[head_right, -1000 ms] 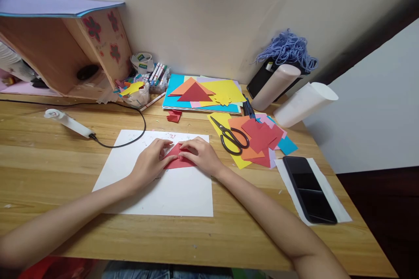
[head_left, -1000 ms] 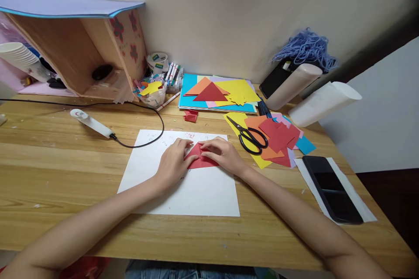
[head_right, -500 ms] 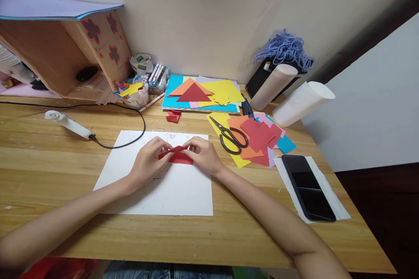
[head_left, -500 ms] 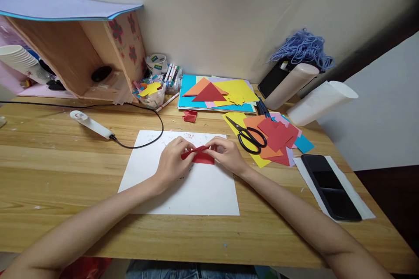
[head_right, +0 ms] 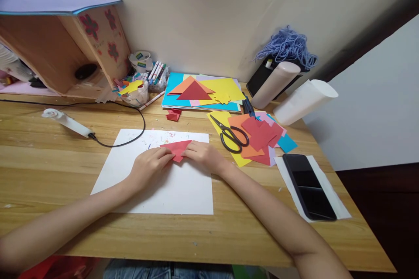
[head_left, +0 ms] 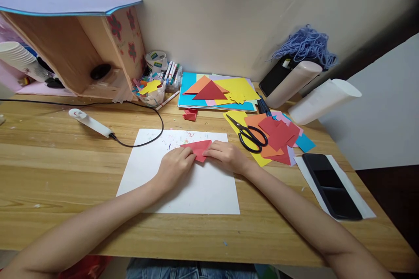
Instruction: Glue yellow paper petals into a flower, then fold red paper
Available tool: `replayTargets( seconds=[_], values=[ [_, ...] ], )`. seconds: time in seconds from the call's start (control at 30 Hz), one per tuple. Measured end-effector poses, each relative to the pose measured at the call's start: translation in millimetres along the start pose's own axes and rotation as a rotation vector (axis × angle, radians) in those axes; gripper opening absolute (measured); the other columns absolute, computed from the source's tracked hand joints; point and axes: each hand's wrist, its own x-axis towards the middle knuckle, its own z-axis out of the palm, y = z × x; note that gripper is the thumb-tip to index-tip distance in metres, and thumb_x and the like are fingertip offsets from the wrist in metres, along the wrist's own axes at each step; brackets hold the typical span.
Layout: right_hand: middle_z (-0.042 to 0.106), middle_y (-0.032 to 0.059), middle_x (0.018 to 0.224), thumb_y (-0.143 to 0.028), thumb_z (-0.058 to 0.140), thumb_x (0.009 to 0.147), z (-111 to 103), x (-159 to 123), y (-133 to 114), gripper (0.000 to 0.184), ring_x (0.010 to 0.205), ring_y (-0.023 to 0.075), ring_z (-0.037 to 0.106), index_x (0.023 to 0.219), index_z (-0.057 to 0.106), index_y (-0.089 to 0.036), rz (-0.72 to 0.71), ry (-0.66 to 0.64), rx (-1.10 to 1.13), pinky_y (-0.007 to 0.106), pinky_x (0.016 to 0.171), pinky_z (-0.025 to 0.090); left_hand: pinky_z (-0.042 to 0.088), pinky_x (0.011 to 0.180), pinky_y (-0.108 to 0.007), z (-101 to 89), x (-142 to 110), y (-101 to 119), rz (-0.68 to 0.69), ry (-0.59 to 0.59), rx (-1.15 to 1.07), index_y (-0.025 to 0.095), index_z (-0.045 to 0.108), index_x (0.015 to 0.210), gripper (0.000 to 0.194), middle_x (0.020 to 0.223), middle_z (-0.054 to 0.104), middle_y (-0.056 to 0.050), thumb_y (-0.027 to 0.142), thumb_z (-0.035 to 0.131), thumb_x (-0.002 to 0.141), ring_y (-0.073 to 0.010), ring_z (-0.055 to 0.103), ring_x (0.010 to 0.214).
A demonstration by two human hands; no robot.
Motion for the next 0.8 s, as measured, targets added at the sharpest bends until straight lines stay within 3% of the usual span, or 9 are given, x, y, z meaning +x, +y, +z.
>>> replayTargets(
  seconds=[0.2, 0.4, 0.8],
  values=[
    [0.057, 0.0028, 0.079, -0.031, 0.05, 0.085, -3, 6, 0, 0.017, 0.078, 0.0149, 0.053, 0.078, 0.063, -0.022, 0.25, 0.072, 0.26, 0.028, 0.071, 0.044, 0.038, 0.058, -0.025, -4.8, 3, -3, -0.223, -0.032, -0.339, 0.019, 0.064, 0.077, 0.023, 0.08, 0.061, -0.003, 0.027, 0.044, 0.086, -0.0137, 0.054, 0.07],
    [0.053, 0.0013, 0.076, -0.033, 0.053, 0.083, 0, 10, -5, 0.019, 0.077, 0.0147, 0.05, 0.071, 0.056, -0.019, 0.431, 0.11, 0.293, 0.028, 0.071, 0.041, 0.039, 0.06, -0.026, -6.8, 8, -6, -0.403, -0.039, -0.597, 0.019, 0.058, 0.07, 0.021, 0.077, 0.057, -0.001, 0.036, 0.052, 0.081, -0.0136, 0.052, 0.068],
    [0.051, 0.0045, 0.083, -0.034, 0.049, 0.084, 8, 11, -14, 0.019, 0.081, 0.0194, 0.045, 0.072, 0.05, -0.02, 0.526, 0.126, 0.055, 0.034, 0.075, 0.039, 0.045, 0.072, -0.032, 4.8, 11, -10, -0.442, 0.032, -0.554, 0.016, 0.057, 0.065, 0.025, 0.092, 0.051, -0.006, 0.038, 0.055, 0.077, -0.0177, 0.052, 0.084]
  ],
)
